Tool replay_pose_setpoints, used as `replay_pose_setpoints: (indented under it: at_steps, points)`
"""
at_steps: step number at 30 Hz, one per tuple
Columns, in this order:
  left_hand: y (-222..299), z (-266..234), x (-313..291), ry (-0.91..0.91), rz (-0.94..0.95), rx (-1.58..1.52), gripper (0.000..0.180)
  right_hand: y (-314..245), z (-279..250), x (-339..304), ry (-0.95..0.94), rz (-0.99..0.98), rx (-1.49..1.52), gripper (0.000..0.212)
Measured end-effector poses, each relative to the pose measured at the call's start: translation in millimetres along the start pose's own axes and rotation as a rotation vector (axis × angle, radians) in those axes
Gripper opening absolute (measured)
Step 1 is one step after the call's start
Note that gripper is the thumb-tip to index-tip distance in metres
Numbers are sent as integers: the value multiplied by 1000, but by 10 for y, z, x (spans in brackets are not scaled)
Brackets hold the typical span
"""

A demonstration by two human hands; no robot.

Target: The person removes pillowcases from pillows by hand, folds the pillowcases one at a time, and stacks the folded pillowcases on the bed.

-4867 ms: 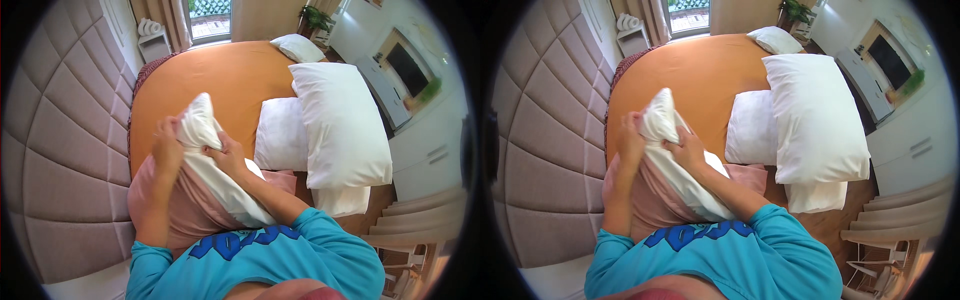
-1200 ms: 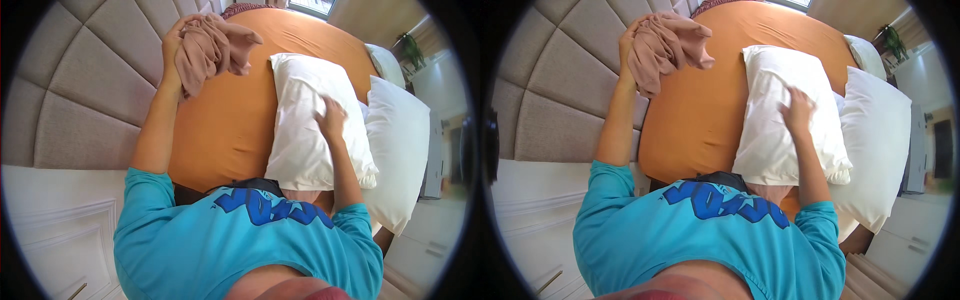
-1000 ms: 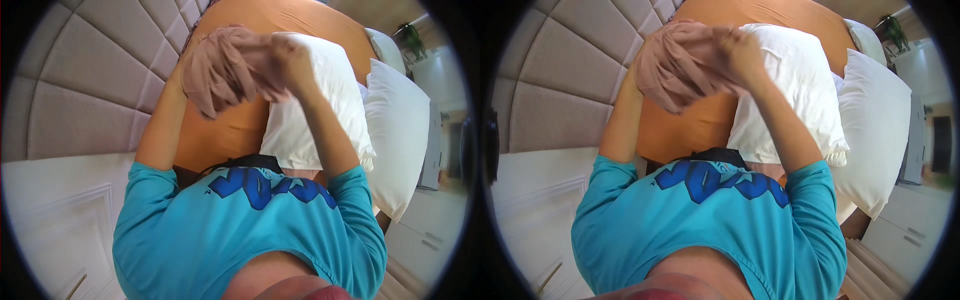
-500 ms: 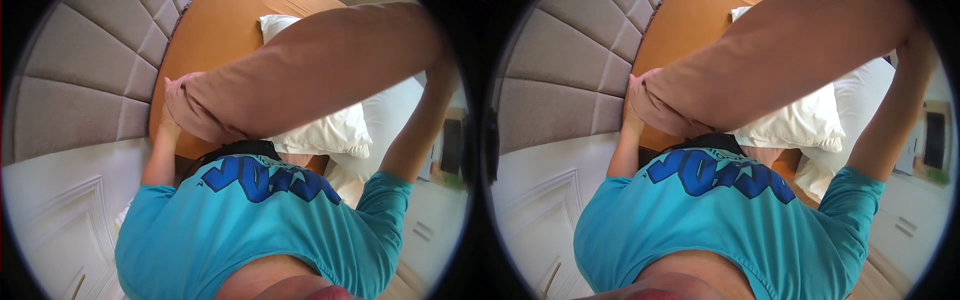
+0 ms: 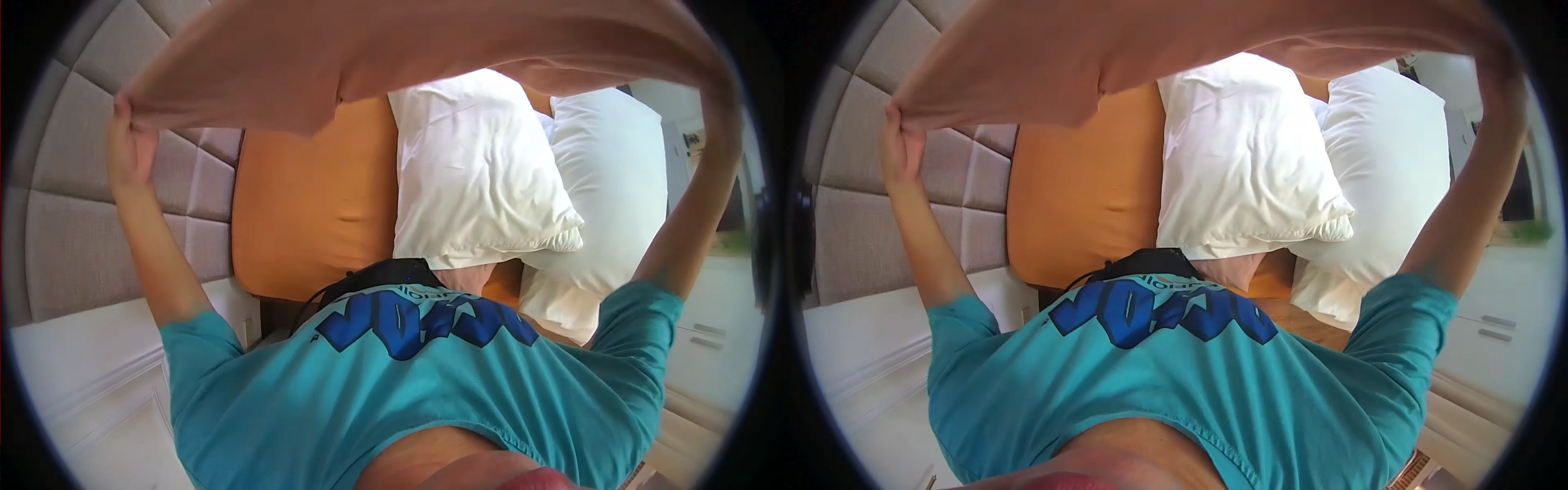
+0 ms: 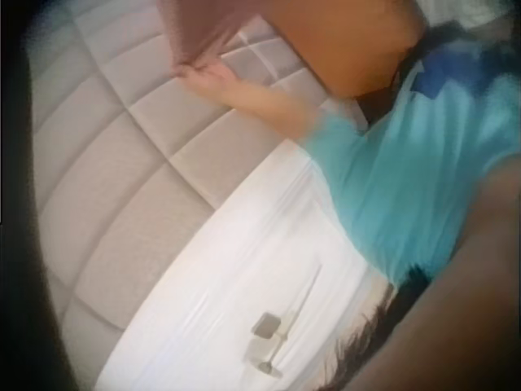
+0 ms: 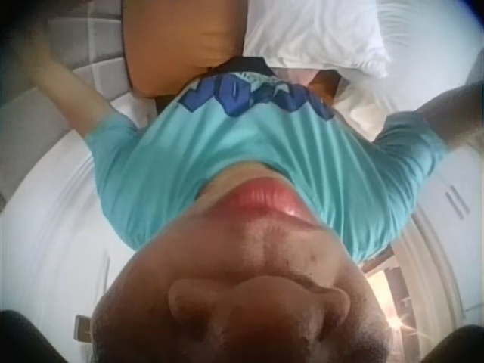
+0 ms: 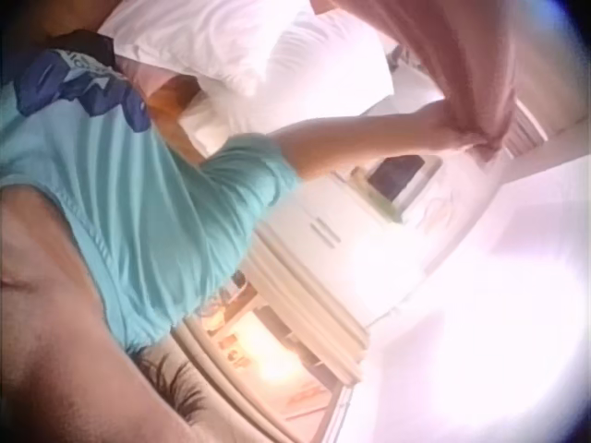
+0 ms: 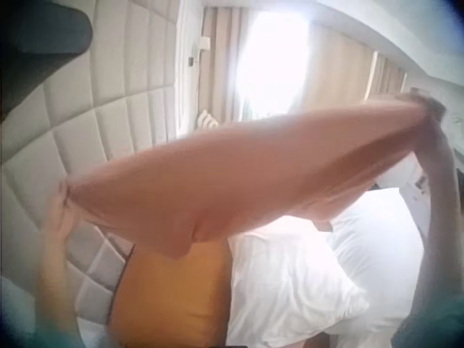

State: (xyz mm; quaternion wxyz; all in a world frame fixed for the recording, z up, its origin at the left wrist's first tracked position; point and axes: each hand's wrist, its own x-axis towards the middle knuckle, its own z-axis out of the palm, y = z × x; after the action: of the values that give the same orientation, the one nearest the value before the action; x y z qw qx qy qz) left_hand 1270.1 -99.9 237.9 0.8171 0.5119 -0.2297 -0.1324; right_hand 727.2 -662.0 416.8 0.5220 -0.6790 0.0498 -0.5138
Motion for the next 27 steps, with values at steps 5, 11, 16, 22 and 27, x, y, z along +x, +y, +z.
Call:
replay_pose_setpoints:
  at_steps: [5,11,16,22,27]
  points:
    - [-929,-1070,-786,-119,-151,-105,60,6,-76,-2014,102,161,339,27]
    - [-1639,-1756,-1358,-203,-402,-40,51,53,180,-3406,65,535,53,15]
    - [-2120,-1337,-836,-138,-648,82,36,838,482,-2601,235,739,-394,35]
    - [-2956,-28,331,112,-602,275,48,2187,299,-1681,219,704,-1256,54]
    - [-3264,987,-501,-327,-162,636,66,2231,718,-2127,170,1021,-1317,76]
